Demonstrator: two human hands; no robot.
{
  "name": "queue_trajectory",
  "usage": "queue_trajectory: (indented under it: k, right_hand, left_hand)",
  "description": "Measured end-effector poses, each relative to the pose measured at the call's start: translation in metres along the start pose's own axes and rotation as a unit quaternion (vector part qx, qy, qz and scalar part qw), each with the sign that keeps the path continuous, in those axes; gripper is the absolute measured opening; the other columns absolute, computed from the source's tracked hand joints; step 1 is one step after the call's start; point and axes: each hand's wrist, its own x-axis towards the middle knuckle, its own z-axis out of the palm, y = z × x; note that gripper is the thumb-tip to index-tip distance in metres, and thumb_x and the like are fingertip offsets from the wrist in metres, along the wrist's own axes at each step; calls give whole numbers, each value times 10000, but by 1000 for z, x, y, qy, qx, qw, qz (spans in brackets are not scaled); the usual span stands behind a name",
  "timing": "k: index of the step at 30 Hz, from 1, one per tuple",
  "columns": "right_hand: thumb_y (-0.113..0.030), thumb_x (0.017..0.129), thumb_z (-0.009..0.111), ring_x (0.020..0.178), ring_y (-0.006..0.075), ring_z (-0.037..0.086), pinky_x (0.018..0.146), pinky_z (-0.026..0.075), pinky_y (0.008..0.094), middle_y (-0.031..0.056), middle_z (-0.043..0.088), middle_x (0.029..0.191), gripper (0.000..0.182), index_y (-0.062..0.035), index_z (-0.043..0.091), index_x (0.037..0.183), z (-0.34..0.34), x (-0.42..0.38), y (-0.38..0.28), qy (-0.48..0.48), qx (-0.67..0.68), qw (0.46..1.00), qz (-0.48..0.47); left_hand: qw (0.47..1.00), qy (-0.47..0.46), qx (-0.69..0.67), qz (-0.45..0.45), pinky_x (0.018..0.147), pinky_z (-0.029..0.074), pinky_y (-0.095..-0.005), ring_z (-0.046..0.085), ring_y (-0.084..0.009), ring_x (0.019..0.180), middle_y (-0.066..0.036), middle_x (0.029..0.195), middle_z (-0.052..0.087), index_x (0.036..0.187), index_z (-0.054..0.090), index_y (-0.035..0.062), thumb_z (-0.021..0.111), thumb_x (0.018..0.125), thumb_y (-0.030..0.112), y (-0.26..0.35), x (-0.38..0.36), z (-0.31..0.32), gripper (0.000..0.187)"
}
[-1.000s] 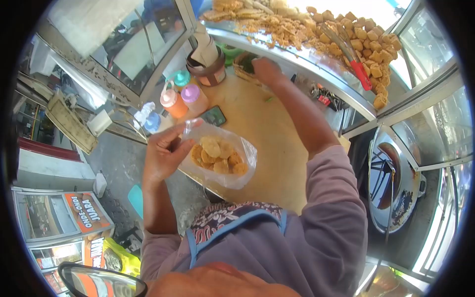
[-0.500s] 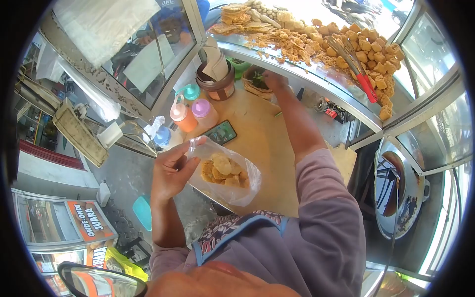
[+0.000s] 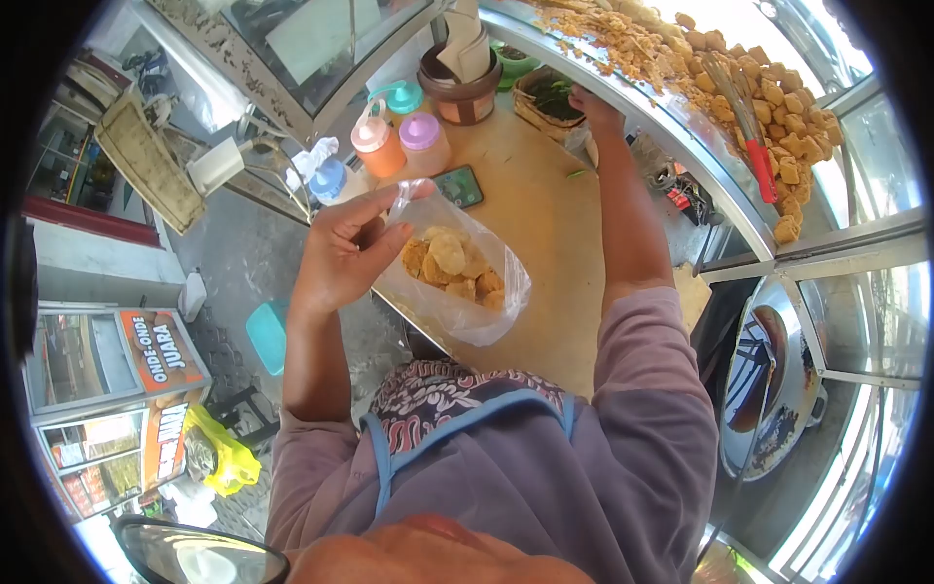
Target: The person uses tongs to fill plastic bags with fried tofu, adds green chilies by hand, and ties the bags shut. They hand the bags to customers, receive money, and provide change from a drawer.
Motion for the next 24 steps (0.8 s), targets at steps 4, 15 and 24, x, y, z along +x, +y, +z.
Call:
queue_trajectory:
  k: [4,15,24]
  right_hand:
    - [22,848,635,869,209,658,735,601,277,118,645,1012,229,20,608,1075,12,-57,-34,10,229,966,117]
    - [-5,873,592,819,268,674,710,563,312,166,658,1031,181,17,665,1038,99,-248,-173,-449,-137,878,-92]
    - [-134,797,648,904,294,625,849,456,453,113,664,910,251,-58,675,1034,76,-264,-223,-569,-445,653,-228]
  left_hand:
    - [1000,6,-24,-4,470,211,-174,264,21,516,132,633,429,1191,645,96,611,825,-24,-5,1,-1,387]
    - [1000,-3,-22,-10,470,252,-170,316,26,517,121,601,431,1192,647,113,593,854,3,-11,2,-6,359]
    - [970,84,201,107,511,376,-220,428,-42,536,19,676,570,985,703,67,685,830,116,-11,13,-14,164]
